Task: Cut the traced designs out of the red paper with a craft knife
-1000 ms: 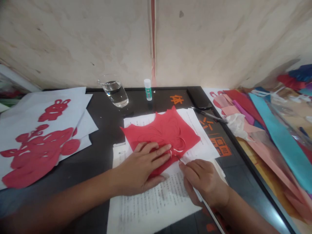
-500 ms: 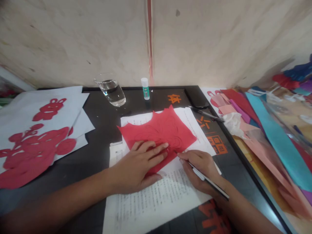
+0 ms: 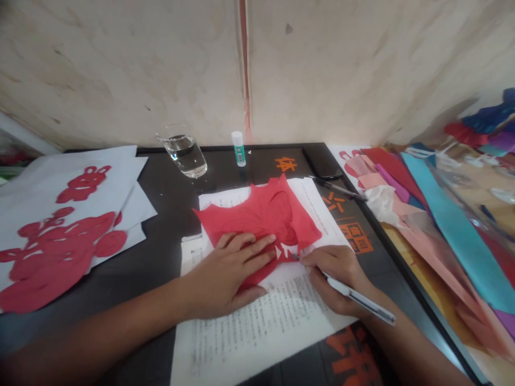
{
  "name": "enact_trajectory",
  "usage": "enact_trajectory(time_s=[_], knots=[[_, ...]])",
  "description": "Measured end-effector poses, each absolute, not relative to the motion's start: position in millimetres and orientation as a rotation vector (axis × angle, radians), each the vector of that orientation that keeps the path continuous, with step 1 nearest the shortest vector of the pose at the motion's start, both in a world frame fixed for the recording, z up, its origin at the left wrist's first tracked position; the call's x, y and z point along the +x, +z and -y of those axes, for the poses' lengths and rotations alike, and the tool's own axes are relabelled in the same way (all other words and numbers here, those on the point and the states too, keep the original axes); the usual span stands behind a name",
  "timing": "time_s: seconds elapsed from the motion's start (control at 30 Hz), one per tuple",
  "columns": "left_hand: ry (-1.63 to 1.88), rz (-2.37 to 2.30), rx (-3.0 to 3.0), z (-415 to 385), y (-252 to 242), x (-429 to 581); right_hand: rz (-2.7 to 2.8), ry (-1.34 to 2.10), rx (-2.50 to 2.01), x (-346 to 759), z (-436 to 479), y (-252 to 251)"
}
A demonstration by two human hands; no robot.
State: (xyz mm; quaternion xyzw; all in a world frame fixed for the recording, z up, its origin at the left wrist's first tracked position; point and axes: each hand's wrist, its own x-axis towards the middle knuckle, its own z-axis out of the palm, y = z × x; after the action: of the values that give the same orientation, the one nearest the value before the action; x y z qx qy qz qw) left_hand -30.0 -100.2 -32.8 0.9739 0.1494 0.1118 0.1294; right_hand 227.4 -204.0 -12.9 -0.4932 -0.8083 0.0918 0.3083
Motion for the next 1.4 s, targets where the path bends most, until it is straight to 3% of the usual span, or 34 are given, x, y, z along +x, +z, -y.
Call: enact_trajectory(time_s=[0.37,0.73,0.87,1.23,1.4], knots=[[0.577,-0.345,2.875,100.9,-34.4,-34.6,1.846,0.39,-1.514,231.1,204.1,-15.0],[0.855,-0.338,2.863,102.4,-32.2,-35.6,1.945,-0.223,-1.541,223.7,202.3,-10.0],[0.91,-0.272,2.853,104.0,-29.4,-37.8,1.959,-0.047,-1.487,217.8,202.2,-9.3],[0.639,-0.133,2.927,113.9,-28.2,-38.3,1.645,0.555,-1.603,211.4,203.3,-7.6],[0.848,-0.061,2.985,114.6,-30.9,-39.4,1.542,0.629,-1.629,208.2,202.7,-5.6]])
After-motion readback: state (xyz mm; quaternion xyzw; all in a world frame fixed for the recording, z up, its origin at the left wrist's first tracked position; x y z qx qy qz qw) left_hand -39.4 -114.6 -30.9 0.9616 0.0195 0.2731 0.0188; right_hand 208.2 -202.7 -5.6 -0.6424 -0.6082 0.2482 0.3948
